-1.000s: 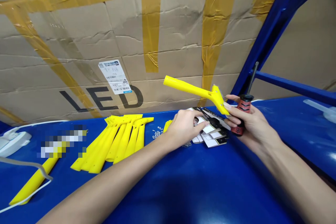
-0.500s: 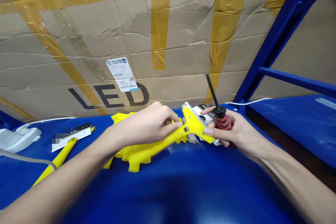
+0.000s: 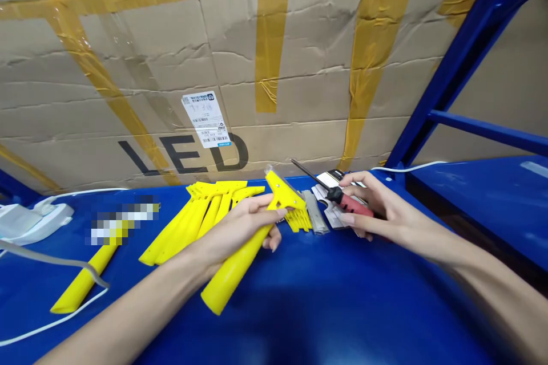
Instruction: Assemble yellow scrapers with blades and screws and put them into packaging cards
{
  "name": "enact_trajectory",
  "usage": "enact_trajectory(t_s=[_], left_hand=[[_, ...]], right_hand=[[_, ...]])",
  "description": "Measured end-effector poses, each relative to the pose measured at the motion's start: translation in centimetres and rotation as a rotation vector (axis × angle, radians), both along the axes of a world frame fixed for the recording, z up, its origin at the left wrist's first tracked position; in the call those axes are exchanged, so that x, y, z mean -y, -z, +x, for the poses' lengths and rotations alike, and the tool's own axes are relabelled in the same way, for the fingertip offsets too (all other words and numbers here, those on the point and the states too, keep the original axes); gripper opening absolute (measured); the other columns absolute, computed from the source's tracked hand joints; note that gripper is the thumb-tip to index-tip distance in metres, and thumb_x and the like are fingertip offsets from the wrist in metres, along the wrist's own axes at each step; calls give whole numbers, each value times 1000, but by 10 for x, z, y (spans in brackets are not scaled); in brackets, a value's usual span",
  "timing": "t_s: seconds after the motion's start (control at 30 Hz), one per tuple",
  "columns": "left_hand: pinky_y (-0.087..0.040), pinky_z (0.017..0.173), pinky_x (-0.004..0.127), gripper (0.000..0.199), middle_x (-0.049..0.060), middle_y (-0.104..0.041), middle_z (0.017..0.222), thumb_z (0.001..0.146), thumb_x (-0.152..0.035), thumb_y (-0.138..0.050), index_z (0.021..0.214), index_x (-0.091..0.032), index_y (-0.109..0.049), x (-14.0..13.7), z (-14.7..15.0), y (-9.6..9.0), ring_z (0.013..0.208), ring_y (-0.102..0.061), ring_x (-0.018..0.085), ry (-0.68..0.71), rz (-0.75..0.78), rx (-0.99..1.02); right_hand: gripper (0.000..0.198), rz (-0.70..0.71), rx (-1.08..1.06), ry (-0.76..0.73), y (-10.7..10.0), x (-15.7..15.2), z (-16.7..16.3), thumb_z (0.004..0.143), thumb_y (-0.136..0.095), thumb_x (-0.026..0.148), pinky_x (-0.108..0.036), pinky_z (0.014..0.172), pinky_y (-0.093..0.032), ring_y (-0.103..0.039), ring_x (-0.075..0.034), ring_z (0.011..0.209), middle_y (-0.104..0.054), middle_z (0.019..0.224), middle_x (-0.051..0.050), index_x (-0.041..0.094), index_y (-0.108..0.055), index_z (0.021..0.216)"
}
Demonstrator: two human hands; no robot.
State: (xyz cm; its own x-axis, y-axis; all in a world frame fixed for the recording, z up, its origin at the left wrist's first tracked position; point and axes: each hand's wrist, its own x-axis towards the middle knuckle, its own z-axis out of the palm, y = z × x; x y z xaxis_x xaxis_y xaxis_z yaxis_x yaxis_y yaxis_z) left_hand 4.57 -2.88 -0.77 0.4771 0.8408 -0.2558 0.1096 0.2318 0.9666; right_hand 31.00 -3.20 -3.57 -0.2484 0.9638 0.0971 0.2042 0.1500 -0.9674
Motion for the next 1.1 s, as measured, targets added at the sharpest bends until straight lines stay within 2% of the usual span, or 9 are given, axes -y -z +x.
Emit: enact_trajectory(t_s=[0.13,0.27,0.37,0.43,0.57,0.77,0.87,1.0,1.1], left_hand=[[-30,47,21,28,-2,-58,51,85,-34,-66,101,-13,-57,-10,-12,6,44,-43,8,-152,-27,53],[-29,48,20,29,-3,-58,48,83,-34,-66,100,-16,-53,-13,-21,8,44,-42,7,-143,-49,48],[-29,49,20,28,-3,-58,48,84,-34,-66,98,-17,-50,-14,-24,10,43,-42,7,-139,-60,30],[-30,48,20,28,-3,-58,48,83,-34,-67,97,-17,-50,-16,-25,11,43,-41,6,-135,-64,27],[-29,47,20,28,-2,-59,47,82,-33,-69,96,-17,-51,-16,-25,16,42,-42,7,-141,-70,48],[-29,47,21,22,-2,-59,46,83,-30,-68,91,-17,-52,-15,-25,21,41,-43,7,-127,-56,61],[-29,48,22,20,-2,-59,46,84,-31,-68,84,-18,-52,-15,-25,20,41,-43,7,-109,-16,55],[-32,50,22,22,-3,-59,48,86,-34,-67,83,-18,-52,-8,-22,16,43,-45,7,-105,58,-21],[-36,53,23,21,-2,-62,52,88,-34,-66,85,-19,-52,-2,-18,14,47,-48,8,-133,95,-68]], right_hand=[[43,23,80,12,-9,0,18,70,-87,32,-30,59,-57,-66,-18,72,-71,101,-6,28,-69,109],[40,143,174,139,-15,0,25,65,-89,40,-41,76,-62,-71,-32,98,-77,110,-9,29,-81,103],[34,174,156,280,-16,2,22,65,-87,45,-46,74,-64,-75,-34,92,-80,97,-8,30,-83,96],[30,165,145,303,-16,3,18,69,-85,46,-44,73,-65,-76,-33,90,-81,93,-7,29,-82,94],[27,147,166,251,-14,2,16,75,-82,43,-36,73,-66,-77,-30,94,-81,98,-5,29,-80,98],[27,140,211,228,-10,0,15,77,-80,45,-37,72,-65,-77,-30,94,-81,101,-5,31,-80,100],[28,134,210,238,-11,1,15,76,-80,46,-34,67,-64,-77,-28,87,-81,99,-6,29,-80,99],[37,146,258,280,-12,0,13,78,-76,54,-27,43,-51,-69,-19,58,-79,86,-7,24,-78,98],[46,214,339,389,-13,1,5,81,-67,64,-26,41,-47,-65,-18,55,-75,80,-6,22,-76,96]])
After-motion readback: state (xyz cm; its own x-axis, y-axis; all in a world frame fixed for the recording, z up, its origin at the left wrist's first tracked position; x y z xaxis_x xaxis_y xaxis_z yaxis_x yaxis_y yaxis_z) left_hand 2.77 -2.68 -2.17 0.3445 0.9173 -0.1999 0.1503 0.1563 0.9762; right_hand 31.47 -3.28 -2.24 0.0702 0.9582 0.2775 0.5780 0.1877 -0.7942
